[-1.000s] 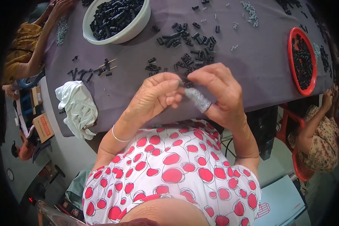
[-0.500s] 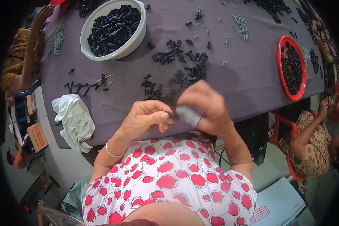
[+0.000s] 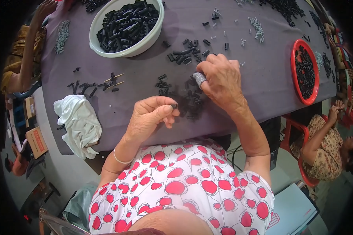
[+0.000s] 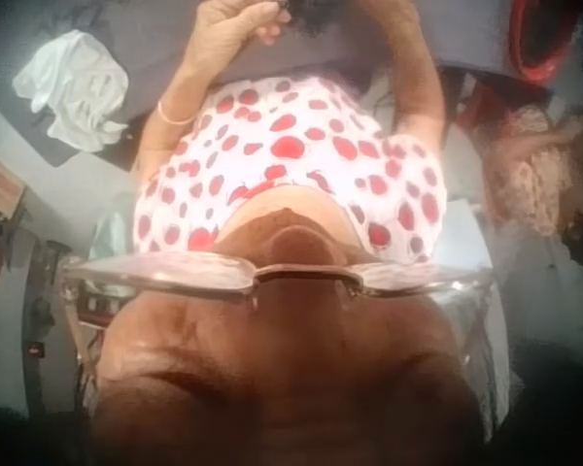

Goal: Assembling small black plastic components by hand.

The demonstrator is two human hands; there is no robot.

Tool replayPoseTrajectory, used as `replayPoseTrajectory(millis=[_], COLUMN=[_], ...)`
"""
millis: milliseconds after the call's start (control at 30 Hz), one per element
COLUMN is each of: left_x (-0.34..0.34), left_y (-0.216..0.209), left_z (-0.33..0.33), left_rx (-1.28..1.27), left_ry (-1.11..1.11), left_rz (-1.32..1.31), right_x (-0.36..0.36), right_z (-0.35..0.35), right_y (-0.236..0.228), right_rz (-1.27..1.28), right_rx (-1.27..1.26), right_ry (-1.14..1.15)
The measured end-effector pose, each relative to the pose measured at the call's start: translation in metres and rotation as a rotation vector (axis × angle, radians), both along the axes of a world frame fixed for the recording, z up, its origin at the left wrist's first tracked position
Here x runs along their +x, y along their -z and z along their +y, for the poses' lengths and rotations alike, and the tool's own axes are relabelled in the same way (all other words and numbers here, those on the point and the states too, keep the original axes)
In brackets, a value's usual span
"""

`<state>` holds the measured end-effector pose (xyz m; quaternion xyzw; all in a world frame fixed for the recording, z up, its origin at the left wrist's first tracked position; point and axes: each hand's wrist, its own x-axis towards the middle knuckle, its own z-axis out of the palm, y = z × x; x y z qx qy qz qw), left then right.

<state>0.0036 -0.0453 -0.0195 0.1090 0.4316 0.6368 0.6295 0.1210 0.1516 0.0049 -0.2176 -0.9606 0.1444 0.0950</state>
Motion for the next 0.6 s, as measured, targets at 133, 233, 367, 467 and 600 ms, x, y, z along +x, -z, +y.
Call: replayPoseTrajectory(millis=[133, 233, 367, 467, 600], left_x=[-0.002, 0.000, 0.000, 0.000, -0.003], left_y=[0.003, 0.005, 0.009, 0.011, 0.012], left_z=[0.000, 0.000, 0.001, 0.000, 0.000], left_rx=[0.011, 0.043, 0.090, 0.136, 0.143], left_ry=[-0.011, -0.014, 0.010, -0.005, -0.018], left_rz=[-0.038, -0.035, -0.030, -0.031, -0.014], right_x=[-0.003, -0.003, 0.002, 0.008, 0.021], right_z=[-0.004, -0.007, -0.011, -0.020, -0.026], right_y=[-0.005, -0.002, 0.011, 0.009, 0.006], right_rz=[-0.098, -0.098, 0.105, 0.318, 0.456], right_rx=[0.013, 0.056, 0.134, -0.096, -0.790], right_ry=[0.024, 0.025, 0.011, 0.057, 0.159])
